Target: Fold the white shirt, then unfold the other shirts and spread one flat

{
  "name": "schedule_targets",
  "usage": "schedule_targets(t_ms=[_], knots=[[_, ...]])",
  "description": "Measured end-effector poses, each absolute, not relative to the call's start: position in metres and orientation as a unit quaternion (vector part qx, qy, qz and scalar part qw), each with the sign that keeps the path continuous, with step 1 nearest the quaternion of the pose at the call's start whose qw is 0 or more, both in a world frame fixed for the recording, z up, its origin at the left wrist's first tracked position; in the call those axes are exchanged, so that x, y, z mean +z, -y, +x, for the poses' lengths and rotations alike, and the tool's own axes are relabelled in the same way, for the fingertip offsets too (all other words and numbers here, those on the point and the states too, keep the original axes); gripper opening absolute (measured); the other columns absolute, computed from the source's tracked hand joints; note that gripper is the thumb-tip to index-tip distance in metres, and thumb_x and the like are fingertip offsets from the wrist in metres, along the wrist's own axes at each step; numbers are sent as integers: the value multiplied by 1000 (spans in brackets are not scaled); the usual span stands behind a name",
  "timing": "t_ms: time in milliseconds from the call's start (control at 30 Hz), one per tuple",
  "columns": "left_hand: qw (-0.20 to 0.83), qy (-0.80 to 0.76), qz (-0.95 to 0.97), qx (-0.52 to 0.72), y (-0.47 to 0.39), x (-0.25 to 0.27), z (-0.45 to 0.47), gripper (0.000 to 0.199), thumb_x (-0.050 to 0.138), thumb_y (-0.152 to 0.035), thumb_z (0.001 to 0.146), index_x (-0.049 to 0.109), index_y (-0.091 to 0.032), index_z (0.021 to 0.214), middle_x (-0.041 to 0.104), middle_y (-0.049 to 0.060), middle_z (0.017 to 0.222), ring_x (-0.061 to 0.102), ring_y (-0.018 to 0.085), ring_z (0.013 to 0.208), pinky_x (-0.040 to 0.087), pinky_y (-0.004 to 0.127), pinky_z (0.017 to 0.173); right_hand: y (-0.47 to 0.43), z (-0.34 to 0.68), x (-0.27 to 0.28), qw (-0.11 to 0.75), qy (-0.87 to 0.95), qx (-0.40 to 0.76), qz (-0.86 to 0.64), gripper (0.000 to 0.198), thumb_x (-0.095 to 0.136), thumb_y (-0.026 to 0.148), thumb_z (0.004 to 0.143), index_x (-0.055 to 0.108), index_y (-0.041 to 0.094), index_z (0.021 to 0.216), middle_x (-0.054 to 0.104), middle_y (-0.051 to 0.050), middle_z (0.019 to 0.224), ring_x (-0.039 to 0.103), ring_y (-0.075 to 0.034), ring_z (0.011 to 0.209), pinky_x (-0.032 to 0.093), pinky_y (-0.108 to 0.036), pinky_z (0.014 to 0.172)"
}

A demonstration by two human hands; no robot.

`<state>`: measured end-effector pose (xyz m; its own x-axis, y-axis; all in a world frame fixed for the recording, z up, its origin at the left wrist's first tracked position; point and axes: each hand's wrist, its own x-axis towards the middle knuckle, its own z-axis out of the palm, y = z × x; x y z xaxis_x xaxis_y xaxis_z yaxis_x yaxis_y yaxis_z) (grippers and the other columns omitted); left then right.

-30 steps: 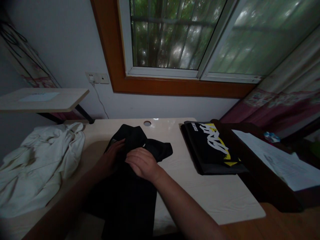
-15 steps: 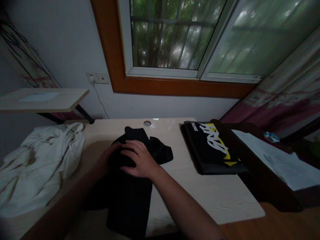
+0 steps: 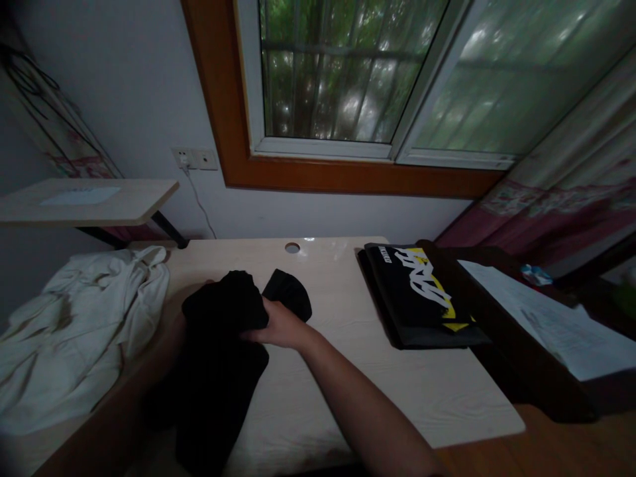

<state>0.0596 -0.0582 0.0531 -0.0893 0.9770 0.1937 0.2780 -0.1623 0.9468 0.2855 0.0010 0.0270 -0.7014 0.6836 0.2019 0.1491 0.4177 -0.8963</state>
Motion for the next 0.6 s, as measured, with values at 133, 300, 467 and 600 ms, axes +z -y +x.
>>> schedule_targets(t_ms=[133,300,467,600], knots=[[399,-501,546,540,63,57,63,39,41,-48,96,60,-24,121,69,4,117,64,28,114,56,45,94,-4,287,23,327,673,587,-309,35,80,36,71,69,18,99,75,-1,91,71,-23,86,57,-39,84],[427,-397,559,590,51,55,69,47,43,-54,96,42,-30,136,45,8,154,46,29,140,47,48,108,-11,291,29,481,449,670,-343,41,78,28,68,71,18,107,77,-6,105,72,-28,96,58,-43,89],[447,-378,606,538,45,40,78,81,59,-64,86,28,-28,151,28,14,163,31,34,148,34,55,117,-12,290,33,555,353,677,-332,46,78,24,70,70,19,115,75,-7,114,71,-27,102,56,-42,96],[406,-486,634,444,49,23,89,102,85,-52,65,36,-22,150,47,17,151,43,39,140,36,57,116,0,284,34,497,351,729,-314,51,83,25,68,69,19,116,77,-6,107,73,-26,97,56,-41,95]])
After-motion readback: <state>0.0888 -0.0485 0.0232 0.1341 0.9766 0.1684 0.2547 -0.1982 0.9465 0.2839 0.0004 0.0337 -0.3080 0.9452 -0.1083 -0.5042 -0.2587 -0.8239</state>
